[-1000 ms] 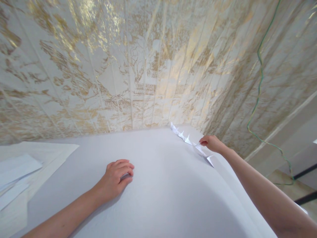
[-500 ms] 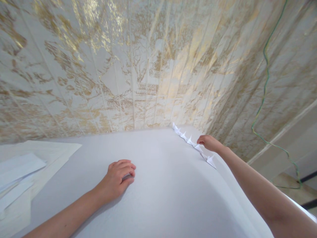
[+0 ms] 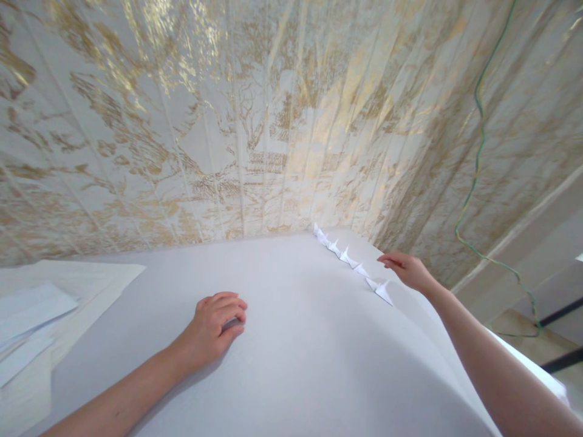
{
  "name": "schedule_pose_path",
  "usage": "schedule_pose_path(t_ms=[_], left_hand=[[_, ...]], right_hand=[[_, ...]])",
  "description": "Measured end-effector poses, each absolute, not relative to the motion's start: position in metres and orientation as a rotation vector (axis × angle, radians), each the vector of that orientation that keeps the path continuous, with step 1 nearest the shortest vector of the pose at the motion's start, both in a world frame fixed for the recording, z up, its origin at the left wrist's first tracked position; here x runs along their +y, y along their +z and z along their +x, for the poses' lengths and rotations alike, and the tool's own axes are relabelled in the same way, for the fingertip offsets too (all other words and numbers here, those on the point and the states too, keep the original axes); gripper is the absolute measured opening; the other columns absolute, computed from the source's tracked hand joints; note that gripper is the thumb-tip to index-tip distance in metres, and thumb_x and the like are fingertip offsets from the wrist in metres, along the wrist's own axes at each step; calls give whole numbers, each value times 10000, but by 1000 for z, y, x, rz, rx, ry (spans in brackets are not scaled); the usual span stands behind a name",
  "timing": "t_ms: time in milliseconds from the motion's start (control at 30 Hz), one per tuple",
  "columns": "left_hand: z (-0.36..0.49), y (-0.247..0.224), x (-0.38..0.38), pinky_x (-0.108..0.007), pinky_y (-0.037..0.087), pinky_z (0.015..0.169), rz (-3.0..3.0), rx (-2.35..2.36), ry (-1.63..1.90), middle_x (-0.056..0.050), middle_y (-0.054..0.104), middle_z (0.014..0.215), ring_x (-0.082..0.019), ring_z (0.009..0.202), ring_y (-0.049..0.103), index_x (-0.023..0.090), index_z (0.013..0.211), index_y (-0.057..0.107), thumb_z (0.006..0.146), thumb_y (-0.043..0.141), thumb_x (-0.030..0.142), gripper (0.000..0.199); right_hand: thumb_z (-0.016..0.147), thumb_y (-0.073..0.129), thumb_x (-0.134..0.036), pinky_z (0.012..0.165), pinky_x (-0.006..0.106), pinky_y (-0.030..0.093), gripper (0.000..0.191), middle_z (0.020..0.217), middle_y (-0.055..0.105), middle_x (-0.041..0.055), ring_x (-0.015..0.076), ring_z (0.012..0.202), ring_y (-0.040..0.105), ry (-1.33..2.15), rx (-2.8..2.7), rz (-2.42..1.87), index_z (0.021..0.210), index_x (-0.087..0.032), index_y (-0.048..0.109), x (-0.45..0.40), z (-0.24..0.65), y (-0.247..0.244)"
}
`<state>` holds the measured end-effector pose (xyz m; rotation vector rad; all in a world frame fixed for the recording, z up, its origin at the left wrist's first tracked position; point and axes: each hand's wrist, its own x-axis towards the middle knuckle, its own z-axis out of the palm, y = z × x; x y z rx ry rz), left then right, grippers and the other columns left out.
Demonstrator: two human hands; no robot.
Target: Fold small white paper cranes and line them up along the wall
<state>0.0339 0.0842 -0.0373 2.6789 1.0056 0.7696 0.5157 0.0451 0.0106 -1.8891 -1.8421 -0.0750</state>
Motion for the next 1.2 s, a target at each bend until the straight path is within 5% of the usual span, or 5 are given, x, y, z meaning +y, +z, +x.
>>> schedule_pose_path(t_ms=[100,267,467,1200], left_hand=[[34,-37,84,-370,391,860,2676,1010,785,-24,677,938,-219,991,548,223,723,623,757,520,224,109],[35,-38,85,-350,401,860,2683,991,813,-23,676,931,-207,981,553,224,724,626,761,520,233,113],[33,-40,87,-356,398,860,2700,963,827,-21,675,935,-208,975,556,223,729,620,769,518,243,111],[33,-39,86,-346,397,866,2707,964,819,-17,675,932,-201,982,555,225,731,621,769,525,237,104]], right_hand=[[717,555,-395,641,291,481,291,813,694,67,192,689,616,149,-1561,-1895,883,-188,675,29,518,0],[571,665,-352,615,281,465,339,853,677,69,177,683,595,499,-1452,-1813,863,-181,667,21,515,-12],[619,576,-323,507,246,382,175,503,548,-25,124,498,486,488,-1471,-1874,687,-174,638,23,511,-22],[689,448,-241,512,220,371,180,536,509,-29,111,516,452,365,-1614,-1875,682,-183,618,59,522,-28]])
